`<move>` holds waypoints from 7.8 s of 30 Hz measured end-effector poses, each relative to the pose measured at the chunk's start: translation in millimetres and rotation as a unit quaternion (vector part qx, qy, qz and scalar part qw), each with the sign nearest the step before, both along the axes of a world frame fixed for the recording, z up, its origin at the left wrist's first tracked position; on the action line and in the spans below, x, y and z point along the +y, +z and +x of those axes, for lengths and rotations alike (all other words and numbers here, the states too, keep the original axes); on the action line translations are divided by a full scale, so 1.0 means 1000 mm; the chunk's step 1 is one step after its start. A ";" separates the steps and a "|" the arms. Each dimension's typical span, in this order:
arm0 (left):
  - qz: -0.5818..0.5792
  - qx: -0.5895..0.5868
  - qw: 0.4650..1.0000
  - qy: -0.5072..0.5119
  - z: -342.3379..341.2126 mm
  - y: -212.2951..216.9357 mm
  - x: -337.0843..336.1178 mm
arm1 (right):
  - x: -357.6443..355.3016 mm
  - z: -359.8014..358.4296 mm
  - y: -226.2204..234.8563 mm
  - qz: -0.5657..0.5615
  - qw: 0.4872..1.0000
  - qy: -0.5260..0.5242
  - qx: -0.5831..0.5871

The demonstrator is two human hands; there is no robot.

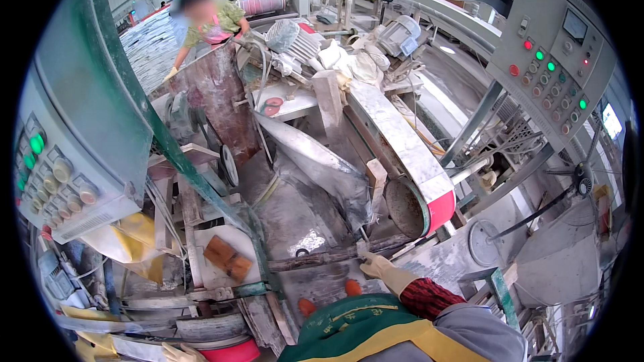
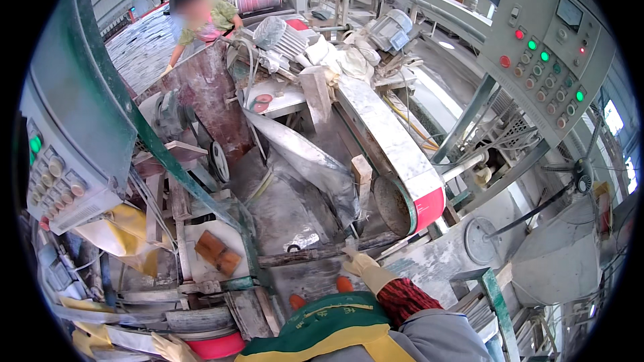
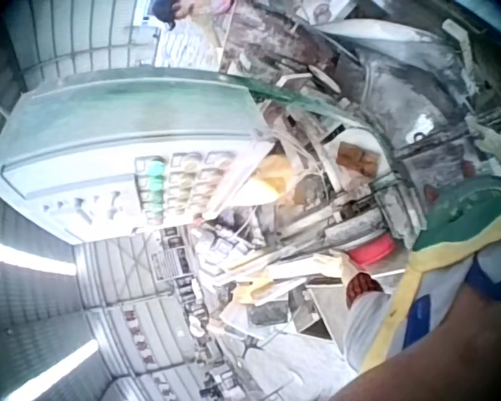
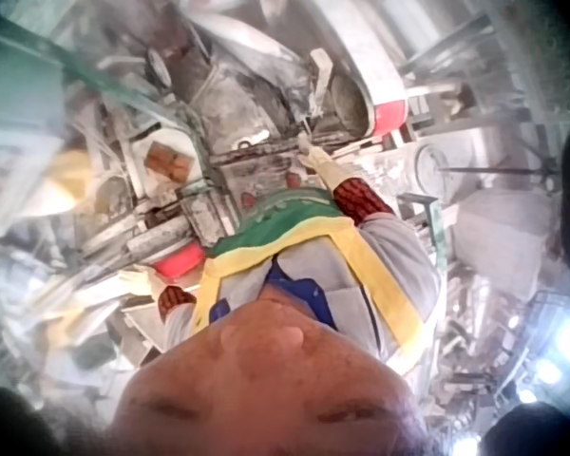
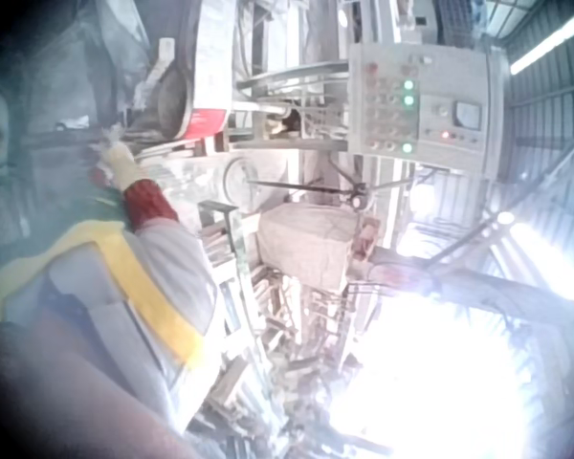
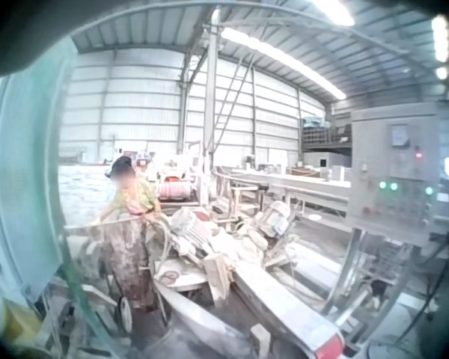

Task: The person operates a machine in a factory setting, feeding white rectangular blocks onto a conveyor belt. They wear gloves and a green apron while handling the materials and adjusting the equipment.

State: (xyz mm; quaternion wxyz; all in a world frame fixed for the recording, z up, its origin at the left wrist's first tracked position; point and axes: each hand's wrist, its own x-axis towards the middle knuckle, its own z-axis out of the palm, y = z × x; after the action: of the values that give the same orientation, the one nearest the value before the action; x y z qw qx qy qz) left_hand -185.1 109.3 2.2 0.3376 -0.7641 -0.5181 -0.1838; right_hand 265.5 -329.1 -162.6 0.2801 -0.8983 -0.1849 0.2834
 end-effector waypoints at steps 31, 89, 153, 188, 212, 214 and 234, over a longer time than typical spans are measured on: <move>0.063 0.011 0.997 -0.046 0.019 -0.006 -0.025 | -0.085 -0.027 -0.015 -0.027 0.995 -0.058 0.080; -0.117 -0.051 0.991 0.043 0.046 -0.023 -0.067 | -0.078 -0.033 -0.003 -0.034 0.989 -0.051 0.138; -0.106 -0.043 0.993 0.032 0.081 -0.038 -0.118 | -0.093 -0.036 -0.047 -0.039 0.994 -0.007 0.100; -0.562 -0.505 0.633 -0.168 0.160 0.002 -0.168 | -0.011 -0.023 -0.030 0.231 0.943 -0.001 0.240; -0.394 -0.127 0.910 -0.018 0.060 -0.026 -0.014 | -0.127 0.194 0.071 0.432 0.704 -0.537 -0.173; -0.364 -0.053 0.928 0.058 0.001 -0.046 -0.012 | -0.114 0.203 0.090 0.445 0.711 -0.531 -0.119; -0.255 -0.269 0.926 -0.075 0.059 0.016 -0.075 | -0.122 0.215 0.090 0.412 0.750 -0.506 0.105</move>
State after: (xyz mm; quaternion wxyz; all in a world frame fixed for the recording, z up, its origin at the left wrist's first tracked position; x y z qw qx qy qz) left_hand -126.1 34.4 18.5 -0.0357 -0.7828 -0.5599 -0.2691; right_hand 480.0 -451.2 -72.3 0.7433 -0.6224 0.2286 0.0887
